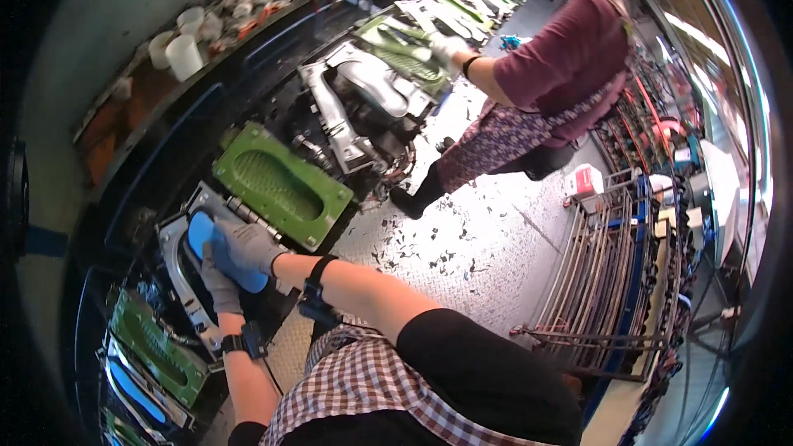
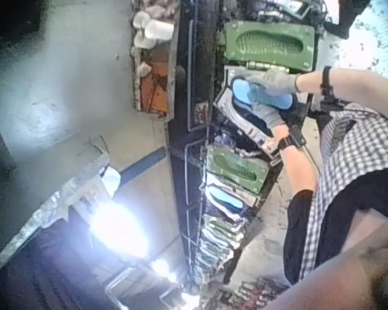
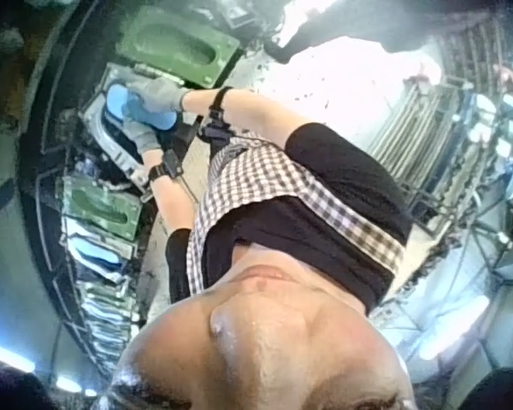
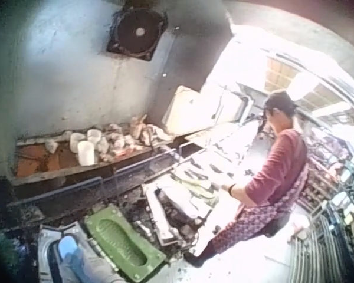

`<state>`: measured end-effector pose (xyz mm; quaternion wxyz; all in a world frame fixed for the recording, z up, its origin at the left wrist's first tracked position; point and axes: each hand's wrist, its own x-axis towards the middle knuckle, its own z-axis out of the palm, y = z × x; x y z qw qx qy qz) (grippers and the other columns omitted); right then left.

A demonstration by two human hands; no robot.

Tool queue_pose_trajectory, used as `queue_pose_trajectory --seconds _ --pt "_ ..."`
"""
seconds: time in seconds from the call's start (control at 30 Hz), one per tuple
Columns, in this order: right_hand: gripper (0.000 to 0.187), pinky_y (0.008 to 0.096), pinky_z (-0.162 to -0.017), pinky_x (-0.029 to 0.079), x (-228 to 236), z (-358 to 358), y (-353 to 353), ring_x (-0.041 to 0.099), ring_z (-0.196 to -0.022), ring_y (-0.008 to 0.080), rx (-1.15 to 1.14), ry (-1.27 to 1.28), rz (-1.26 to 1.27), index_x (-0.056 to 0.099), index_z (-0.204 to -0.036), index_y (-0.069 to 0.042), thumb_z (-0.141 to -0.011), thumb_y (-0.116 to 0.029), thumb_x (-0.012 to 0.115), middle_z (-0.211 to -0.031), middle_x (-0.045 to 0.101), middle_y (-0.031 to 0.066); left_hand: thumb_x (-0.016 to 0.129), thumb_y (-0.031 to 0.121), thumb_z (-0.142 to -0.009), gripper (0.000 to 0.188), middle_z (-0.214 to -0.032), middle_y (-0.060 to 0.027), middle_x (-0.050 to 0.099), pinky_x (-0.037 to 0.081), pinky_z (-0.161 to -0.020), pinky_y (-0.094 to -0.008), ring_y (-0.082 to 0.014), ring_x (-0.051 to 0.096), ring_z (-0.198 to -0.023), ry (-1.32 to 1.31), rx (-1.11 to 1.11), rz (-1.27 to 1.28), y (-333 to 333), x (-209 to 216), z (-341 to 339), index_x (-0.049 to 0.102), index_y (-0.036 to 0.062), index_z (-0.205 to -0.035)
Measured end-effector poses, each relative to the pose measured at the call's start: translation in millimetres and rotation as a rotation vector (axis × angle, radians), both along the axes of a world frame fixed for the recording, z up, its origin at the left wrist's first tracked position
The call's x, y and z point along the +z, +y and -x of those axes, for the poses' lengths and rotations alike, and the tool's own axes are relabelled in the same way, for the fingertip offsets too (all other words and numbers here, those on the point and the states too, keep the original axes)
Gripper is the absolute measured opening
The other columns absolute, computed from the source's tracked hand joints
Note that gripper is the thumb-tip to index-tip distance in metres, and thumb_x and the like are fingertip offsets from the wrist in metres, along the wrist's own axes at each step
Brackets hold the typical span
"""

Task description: Assembling sandals on a factory production line by inserting insoles and moving finished pieces to a storage rack.

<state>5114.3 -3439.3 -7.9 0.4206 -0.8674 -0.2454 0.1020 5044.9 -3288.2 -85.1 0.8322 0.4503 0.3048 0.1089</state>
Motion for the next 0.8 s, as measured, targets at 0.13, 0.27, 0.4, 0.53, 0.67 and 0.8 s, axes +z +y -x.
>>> queue_pose_trajectory --seconds 0.13,0.27,0.4,0.53,0.67,0.8 --pt "0.038 0.0469 -0.078 0.053 6.4 4.9 -63.3 0.069 -0.092 0.0363 0.097 0.112 0.139 0.056 -0.126 -0.012 -0.089 -0.02 0.055 -0.1 0.071 0.017 0.056 0.037 -0.103 0.075 -0.158 -0.0165 0.031 0.036 -0.113 -0.0457 -0.0334 0.043 -0.135 0.07 -0.032 -0.309 -85.2 78.6 3.2 0.013 0.0174 -0.161" --pt "0.038 0.0463 -0.09 0.052 14.6 42.9 -197.2 0.066 -0.105 0.0356 0.365 0.298 0.277 0.058 -0.13 -0.018 -0.094 -0.028 0.055 -0.113 0.07 0.0151 0.049 0.044 -0.105 0.073 -0.157 -0.0198 0.033 0.032 -0.116 -0.0399 -0.0314 0.04 -0.138 0.268 0.041 -0.682 -112.6 30.1 75.3 0.023 -0.0015 -0.156" --pt "0.045 0.0419 -0.098 0.05 -5.1 106.0 -418.0 0.063 -0.116 0.033 -0.068 0.553 0.212 0.055 -0.138 -0.017 -0.094 -0.03 0.057 -0.131 0.063 0.0135 0.048 0.041 -0.106 0.062 -0.146 -0.0252 0.049 0.036 -0.112 -0.0365 -0.0293 0.05 -0.129 0.408 0.112 -1.054 -150.0 -57.6 142.2 0.046 -0.0081 -0.144" --pt "0.045 0.044 -0.099 0.049 -44.6 184.0 -608.7 0.063 -0.114 0.0371 -0.412 0.681 0.372 0.058 -0.136 -0.015 -0.095 -0.033 0.05 -0.121 0.067 0.022 0.048 0.036 -0.105 0.049 -0.13 -0.0217 0.058 0.042 -0.102 -0.0382 -0.0292 0.057 -0.117 0.714 0.064 -1.041 -239.1 -119.5 199.1 0.057 -0.0046 -0.131" --pt "0.046 0.0437 -0.094 0.051 -54.3 252.0 -773.8 0.067 -0.107 0.0359 -0.767 0.81 0.292 0.057 -0.136 -0.014 -0.094 -0.032 0.051 -0.114 0.07 0.0202 0.048 0.036 -0.103 0.038 -0.105 -0.0131 0.066 0.05 -0.084 -0.0417 -0.0287 0.063 -0.097 1.068 -0.492 -0.82 -360.2 -160.1 187.5 0.069 0.0051 -0.111" --pt "0.044 0.0325 -0.07 0.056 -45.3 254.8 -866.5 0.069 -0.078 0.0176 -1.096 0.927 -0.16 0.054 -0.138 -0.005 -0.097 -0.021 0.055 -0.098 0.071 0.0146 0.051 0.038 -0.098 0.036 -0.084 -0.0058 0.066 0.049 -0.071 -0.0476 -0.0286 0.063 -0.082 0.243 -1.228 -1.009 -509.6 -195.7 59.5 0.067 0.0054 -0.094"
